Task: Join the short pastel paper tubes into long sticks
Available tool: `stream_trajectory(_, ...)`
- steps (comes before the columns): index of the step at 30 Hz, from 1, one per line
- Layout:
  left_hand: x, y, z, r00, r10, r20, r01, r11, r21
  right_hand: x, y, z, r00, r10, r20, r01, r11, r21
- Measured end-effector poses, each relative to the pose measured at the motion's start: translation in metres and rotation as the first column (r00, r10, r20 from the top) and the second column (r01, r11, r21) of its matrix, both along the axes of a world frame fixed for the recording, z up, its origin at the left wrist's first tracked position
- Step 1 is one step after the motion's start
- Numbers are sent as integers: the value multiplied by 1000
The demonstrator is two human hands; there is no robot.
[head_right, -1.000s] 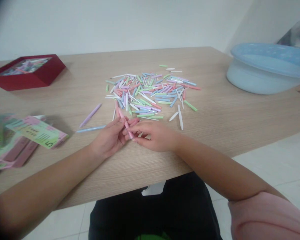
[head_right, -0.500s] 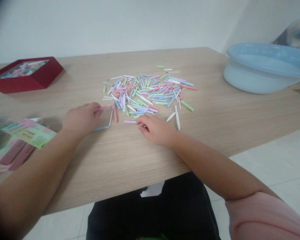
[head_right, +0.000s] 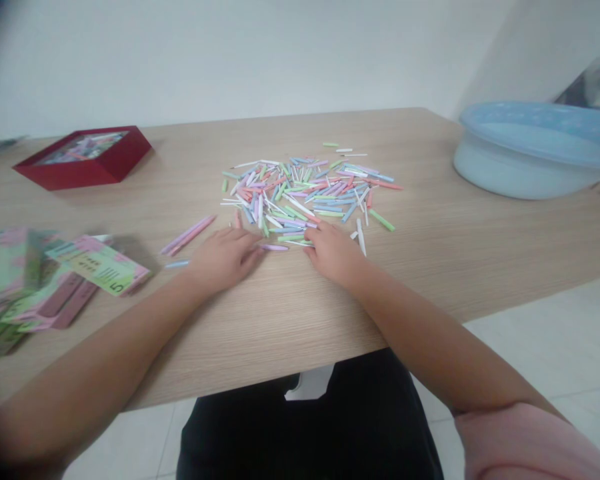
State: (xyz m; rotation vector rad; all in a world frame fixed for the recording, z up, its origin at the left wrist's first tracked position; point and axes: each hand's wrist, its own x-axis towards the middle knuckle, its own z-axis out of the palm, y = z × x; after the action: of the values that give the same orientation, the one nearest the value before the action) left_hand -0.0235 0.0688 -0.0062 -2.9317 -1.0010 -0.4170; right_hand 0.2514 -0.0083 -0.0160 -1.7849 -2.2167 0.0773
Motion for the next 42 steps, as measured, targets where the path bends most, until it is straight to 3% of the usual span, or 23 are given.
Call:
stream_trajectory(5,4,1,-8,986,-165,2,165,985,-59,1,2,-4,1000,17,-6,-17,1000,3)
stream_trajectory(14,6,7,-9,964,-251,82,261,955,-139,-3,2,2,999,37,17,-36,998,-57)
stream_trajectory(24,3,9,-8,957,-265,122,281,949,-146,-5,-9,14,949,33,313,-10,997,-75)
stream_trajectory(38,2,4,1,937,-340,76,348,927,-141,-1,-7,15,962,20,272,-3,998,-62)
stream_trajectory(42,2,3,-2,954,-284,99,297,940,-168,-3,-5,13,960,76,269,-61,996,-65)
